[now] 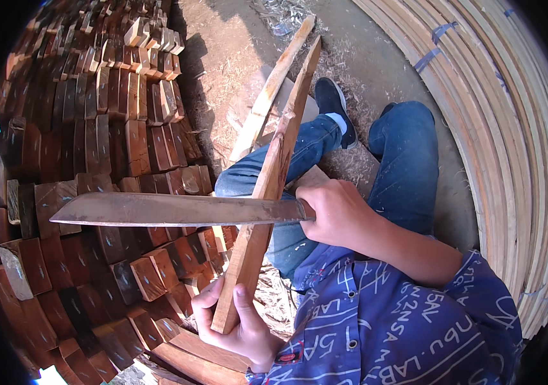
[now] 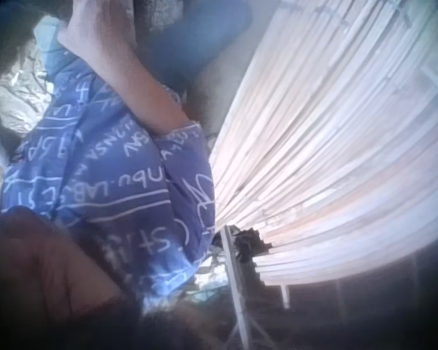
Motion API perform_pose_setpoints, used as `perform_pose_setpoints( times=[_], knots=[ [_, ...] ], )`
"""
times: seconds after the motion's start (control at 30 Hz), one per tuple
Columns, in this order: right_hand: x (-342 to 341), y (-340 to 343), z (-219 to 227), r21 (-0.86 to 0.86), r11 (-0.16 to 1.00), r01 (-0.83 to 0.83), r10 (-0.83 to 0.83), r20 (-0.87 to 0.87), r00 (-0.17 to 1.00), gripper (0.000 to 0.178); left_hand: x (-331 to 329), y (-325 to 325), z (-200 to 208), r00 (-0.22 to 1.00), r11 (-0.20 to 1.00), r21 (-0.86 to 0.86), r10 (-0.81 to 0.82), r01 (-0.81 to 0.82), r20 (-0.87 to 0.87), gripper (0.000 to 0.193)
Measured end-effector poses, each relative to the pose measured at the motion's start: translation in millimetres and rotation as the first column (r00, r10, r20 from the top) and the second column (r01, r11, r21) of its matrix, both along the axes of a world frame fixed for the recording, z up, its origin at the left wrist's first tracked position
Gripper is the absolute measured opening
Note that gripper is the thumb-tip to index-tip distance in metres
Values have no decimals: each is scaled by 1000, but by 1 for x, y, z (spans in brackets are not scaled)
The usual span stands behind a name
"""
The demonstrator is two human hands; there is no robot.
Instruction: The person sits on the ground and uses a machete to shave and shape a long wooden stick. They repeatedly strike and scrape the wood to remove thin layers, gradually refining its profile. Finished curved wooden pieces are stacked nearby.
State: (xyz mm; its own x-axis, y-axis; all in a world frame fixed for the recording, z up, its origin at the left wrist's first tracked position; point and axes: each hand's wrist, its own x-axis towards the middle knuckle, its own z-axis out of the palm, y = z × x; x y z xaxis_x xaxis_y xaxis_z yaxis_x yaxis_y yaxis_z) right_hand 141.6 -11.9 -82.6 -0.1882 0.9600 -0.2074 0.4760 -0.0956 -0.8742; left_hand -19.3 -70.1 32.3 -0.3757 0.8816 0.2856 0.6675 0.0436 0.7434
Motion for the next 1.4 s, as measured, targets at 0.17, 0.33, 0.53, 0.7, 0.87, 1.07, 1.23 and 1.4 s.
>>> perform_pose_setpoints(
  times=[0.17, 0.33, 0.53, 0.7, 0.87, 1.07, 1.23, 1.4],
  knots=[
    [36, 30, -71, -296, 916, 272, -248, 117, 962, 20, -8, -9, 1, 1000, 996, -89, -11, 9, -13, 24],
    [16, 11, -29, -250, 954, 168, -176, -11, 984, 20, -1, 3, 4, 999, 999, -30, 12, -10, 49, 30],
    [9, 17, 1, -51, 999, -12, 7, -94, 996, 12, -1, 4, 4, 997, 1000, 28, 9, -7, -73, 32],
    [2, 5, -14, 15, 999, 40, -39, -23, 999, 16, -12, -13, 1, 1000, 997, -76, -11, 13, 19, 29],
    [-7, -6, -25, 76, 995, 64, -64, 3, 998, 17, -21, -17, -11, 996, 992, -79, -94, 94, -2, 19],
    [-16, -29, 16, 79, 997, -24, 26, -30, 999, 13, -20, -31, -23, 992, 990, -51, -128, 129, 20, 17],
    [2, -37, -16, 24, 1000, 11, -12, 81, 997, 13, -20, -32, -20, 990, 987, -76, -137, 139, 29, 18],
    [13, -35, -38, -79, 994, 71, -59, 147, 987, 15, -30, -31, -28, 995, 994, -64, -83, 87, 55, 18]
  ],
)
